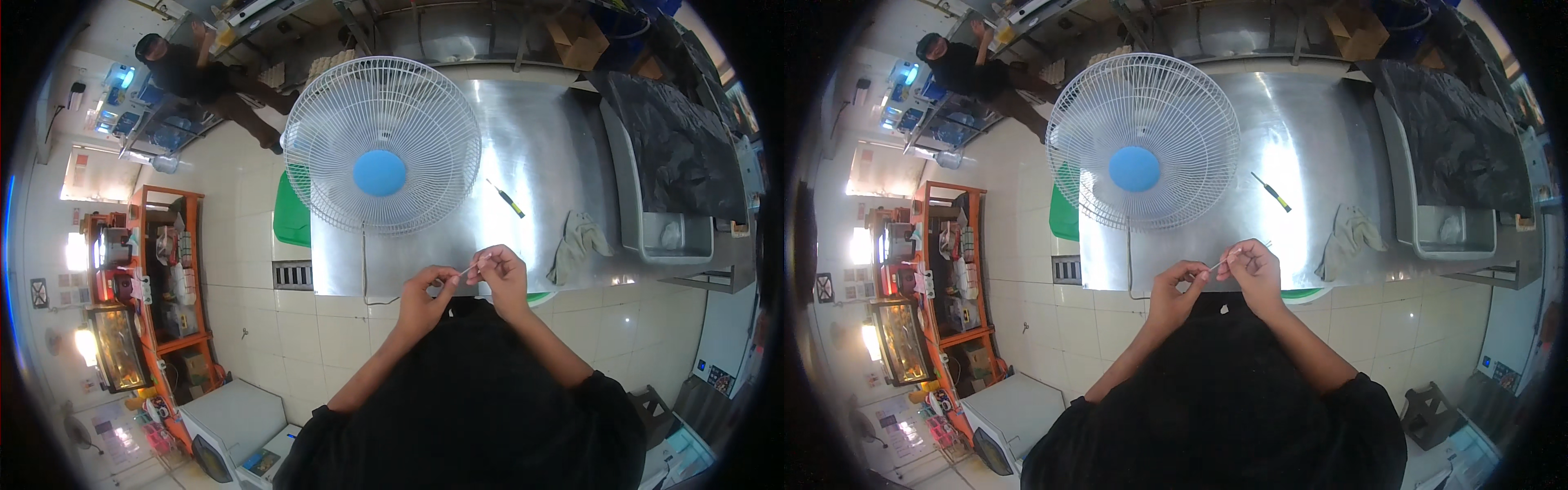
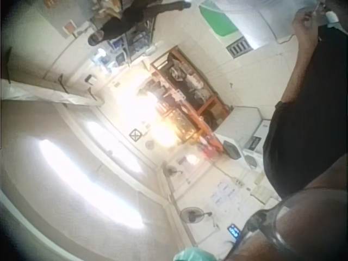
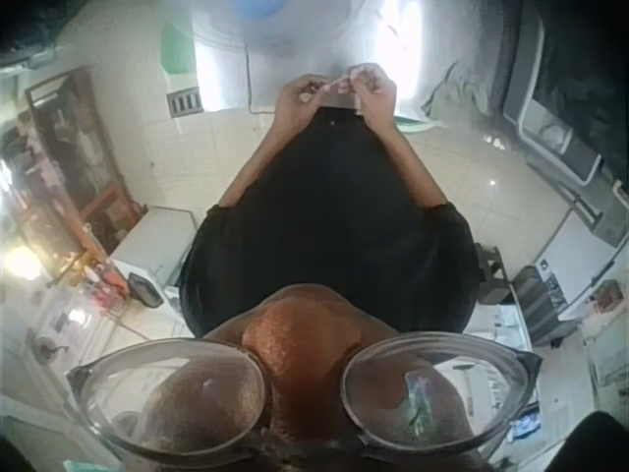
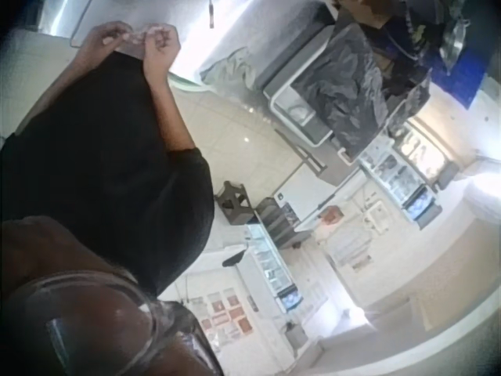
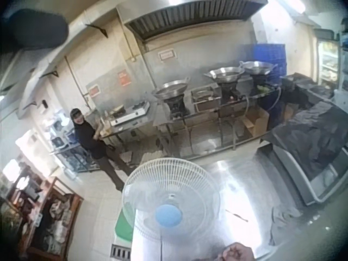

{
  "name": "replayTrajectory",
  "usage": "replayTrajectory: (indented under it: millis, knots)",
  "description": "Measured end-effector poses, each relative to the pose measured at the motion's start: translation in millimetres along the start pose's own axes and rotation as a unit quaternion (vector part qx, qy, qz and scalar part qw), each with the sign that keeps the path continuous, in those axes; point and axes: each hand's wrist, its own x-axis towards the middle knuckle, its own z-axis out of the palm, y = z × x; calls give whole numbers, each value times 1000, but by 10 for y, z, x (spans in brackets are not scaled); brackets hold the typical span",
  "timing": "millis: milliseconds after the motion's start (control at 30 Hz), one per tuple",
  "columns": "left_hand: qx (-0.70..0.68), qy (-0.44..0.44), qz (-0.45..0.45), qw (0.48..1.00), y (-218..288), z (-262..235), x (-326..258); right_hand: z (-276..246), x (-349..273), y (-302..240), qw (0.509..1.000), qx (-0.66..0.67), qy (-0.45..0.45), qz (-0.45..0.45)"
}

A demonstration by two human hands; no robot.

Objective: The person secures the front cage of a table fan by threading and tying plastic cable ties through the wire mesh at several points around the rim.

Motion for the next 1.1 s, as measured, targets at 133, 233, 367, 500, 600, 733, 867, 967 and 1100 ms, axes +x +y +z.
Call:
replayTrajectory:
  millis: [133, 233, 367, 500, 600, 733, 867, 967, 1100]
  knots:
    - [82, 32, 50, 995, 33, -5, 9, -265, 22, -8, 998, -47, -30, 18]
    - [88, 60, 55, 993, 57, 1, 21, -386, 49, -51, 988, -135, -56, 47]
    - [81, 81, 69, 991, 134, -28, 88, -402, 89, -161, 973, -230, -31, -6]
    - [71, 87, 76, 991, 174, -55, 130, -353, 69, -317, 957, -282, -34, -67]
    - [56, 75, 81, 992, 170, -63, 143, -284, 7, -389, 944, -309, -12, -115]
    - [27, 37, 75, 996, 102, -50, 138, -287, -113, -400, 917, -364, 24, -161]
    - [-2, -10, 74, 997, 25, -30, 92, -339, -250, -324, 914, -366, 61, -161]
    - [-11, -44, 53, 998, -104, 23, 74, -441, -313, -238, 909, -379, 67, -157]
    - [-49, -64, 10, 997, -244, 150, 48, -559, -404, -267, 906, -398, 55, -132]
